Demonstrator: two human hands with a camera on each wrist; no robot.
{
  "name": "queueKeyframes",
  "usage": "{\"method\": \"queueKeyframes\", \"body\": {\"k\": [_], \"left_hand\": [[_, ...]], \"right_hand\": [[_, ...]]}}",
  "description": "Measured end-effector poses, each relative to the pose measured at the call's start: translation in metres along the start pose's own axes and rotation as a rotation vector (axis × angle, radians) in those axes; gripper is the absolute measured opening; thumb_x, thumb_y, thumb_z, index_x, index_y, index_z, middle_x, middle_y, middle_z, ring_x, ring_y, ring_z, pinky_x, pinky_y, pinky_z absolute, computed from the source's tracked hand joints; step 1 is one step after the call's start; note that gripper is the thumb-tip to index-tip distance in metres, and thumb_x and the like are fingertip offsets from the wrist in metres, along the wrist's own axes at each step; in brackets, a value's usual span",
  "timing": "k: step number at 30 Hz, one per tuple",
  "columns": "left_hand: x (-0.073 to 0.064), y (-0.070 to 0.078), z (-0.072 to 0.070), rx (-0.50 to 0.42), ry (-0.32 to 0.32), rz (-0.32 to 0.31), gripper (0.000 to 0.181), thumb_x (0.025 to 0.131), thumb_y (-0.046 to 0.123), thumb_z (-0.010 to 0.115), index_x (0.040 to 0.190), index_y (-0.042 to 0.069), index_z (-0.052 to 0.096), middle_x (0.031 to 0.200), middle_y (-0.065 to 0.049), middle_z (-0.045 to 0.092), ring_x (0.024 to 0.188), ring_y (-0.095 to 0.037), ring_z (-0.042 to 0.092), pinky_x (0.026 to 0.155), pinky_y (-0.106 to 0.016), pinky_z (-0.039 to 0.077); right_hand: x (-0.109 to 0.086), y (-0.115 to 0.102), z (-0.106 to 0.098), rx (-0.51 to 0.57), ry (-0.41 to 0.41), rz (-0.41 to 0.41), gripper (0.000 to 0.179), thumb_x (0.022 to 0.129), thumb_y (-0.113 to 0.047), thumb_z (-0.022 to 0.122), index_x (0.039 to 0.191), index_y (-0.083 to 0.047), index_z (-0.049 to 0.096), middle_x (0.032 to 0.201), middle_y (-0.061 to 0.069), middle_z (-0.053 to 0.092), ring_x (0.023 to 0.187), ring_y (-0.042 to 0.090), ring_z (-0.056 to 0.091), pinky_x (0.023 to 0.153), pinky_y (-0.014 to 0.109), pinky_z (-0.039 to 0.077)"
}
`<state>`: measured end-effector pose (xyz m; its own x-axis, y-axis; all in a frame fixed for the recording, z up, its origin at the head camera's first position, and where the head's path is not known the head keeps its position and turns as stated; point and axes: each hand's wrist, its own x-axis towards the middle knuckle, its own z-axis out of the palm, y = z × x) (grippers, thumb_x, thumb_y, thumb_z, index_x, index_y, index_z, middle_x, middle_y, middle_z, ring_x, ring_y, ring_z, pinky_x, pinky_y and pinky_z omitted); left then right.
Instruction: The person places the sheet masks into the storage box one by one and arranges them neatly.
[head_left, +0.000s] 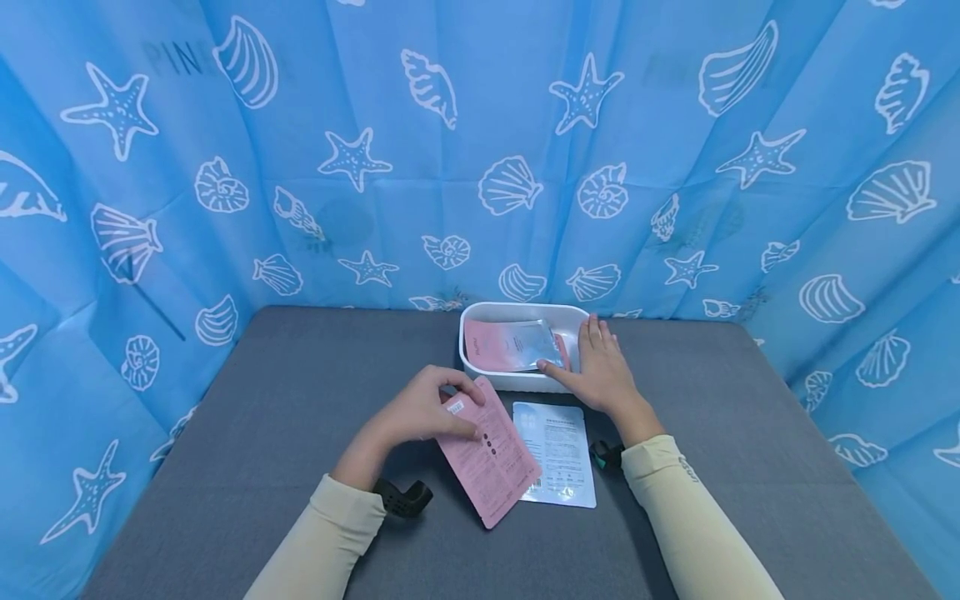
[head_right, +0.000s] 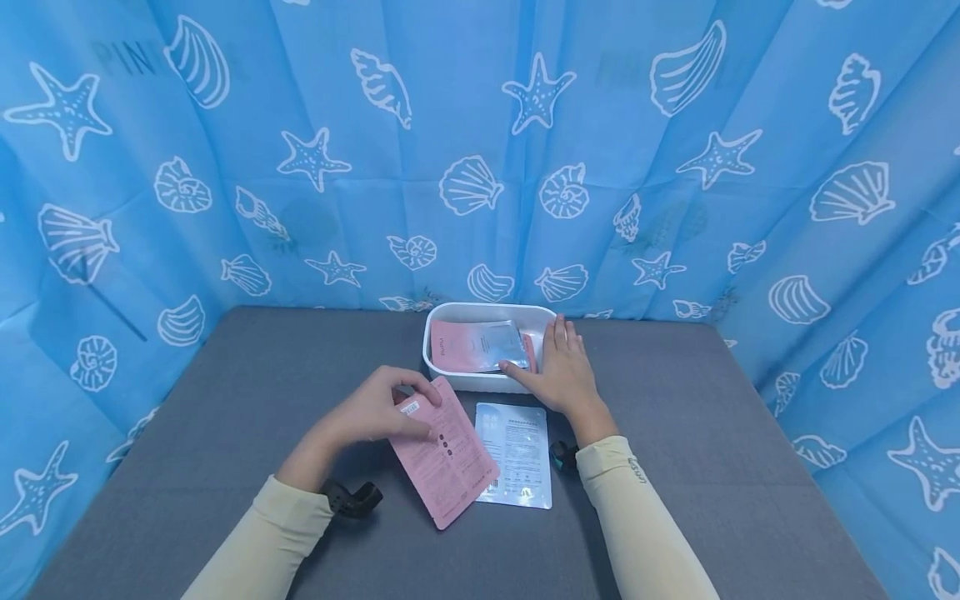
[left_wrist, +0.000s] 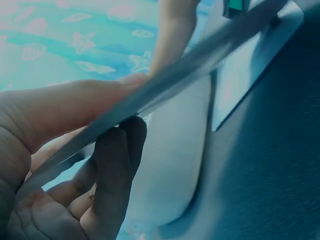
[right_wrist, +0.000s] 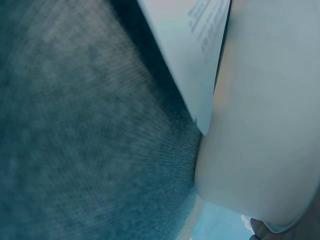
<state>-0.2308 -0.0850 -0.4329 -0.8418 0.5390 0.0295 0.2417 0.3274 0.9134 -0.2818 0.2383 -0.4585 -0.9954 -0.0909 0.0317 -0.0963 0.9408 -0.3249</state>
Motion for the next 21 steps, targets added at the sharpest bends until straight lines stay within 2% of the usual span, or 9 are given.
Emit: {"method": "queueKeyframes", "body": {"k": [6, 9, 15, 21], "left_hand": [[-0.004, 0.006, -0.012, -0.030, 0.083, 0.025, 0.033, 0.078, 0.009, 0.090, 0.109, 0.013, 0.077, 0.115, -0.011, 0.071, 0.088, -0.024, 0.070, 0.073, -0.034, 0.062], [-0.007, 0.010, -0.018, -0.056, 0.115, 0.012, 0.036, 0.079, 0.008, 0.089, 0.112, 0.013, 0.076, 0.120, -0.013, 0.070, 0.088, -0.025, 0.071, 0.072, -0.036, 0.063], [-0.013, 0.013, -0.029, -0.098, 0.151, 0.010, 0.037, 0.084, 0.006, 0.086, 0.119, 0.010, 0.074, 0.125, -0.020, 0.068, 0.086, -0.025, 0.073, 0.071, -0.040, 0.065], [-0.016, 0.015, -0.037, -0.091, 0.193, 0.008, 0.041, 0.086, 0.008, 0.085, 0.125, 0.014, 0.075, 0.129, -0.018, 0.067, 0.089, -0.026, 0.073, 0.073, -0.040, 0.065]], "right_hand": [[0.000, 0.001, 0.000, -0.009, 0.006, 0.000, 0.126, 0.092, -0.080, 0.054, 0.166, 0.009, 0.005, 0.176, 0.027, -0.003, 0.164, 0.047, -0.003, 0.132, 0.063, 0.005], [0.000, 0.001, 0.000, -0.017, 0.000, 0.002, 0.126, 0.092, -0.081, 0.054, 0.166, 0.009, 0.004, 0.176, 0.026, -0.004, 0.164, 0.048, -0.002, 0.132, 0.063, 0.005], [0.000, 0.000, 0.000, -0.026, -0.005, 0.003, 0.125, 0.093, -0.080, 0.053, 0.165, 0.009, 0.005, 0.176, 0.027, -0.003, 0.164, 0.049, 0.000, 0.132, 0.063, 0.006], [0.000, 0.000, -0.001, -0.022, -0.006, 0.005, 0.125, 0.093, -0.080, 0.053, 0.166, 0.009, 0.004, 0.176, 0.027, -0.004, 0.164, 0.048, -0.003, 0.132, 0.064, 0.007]]}}
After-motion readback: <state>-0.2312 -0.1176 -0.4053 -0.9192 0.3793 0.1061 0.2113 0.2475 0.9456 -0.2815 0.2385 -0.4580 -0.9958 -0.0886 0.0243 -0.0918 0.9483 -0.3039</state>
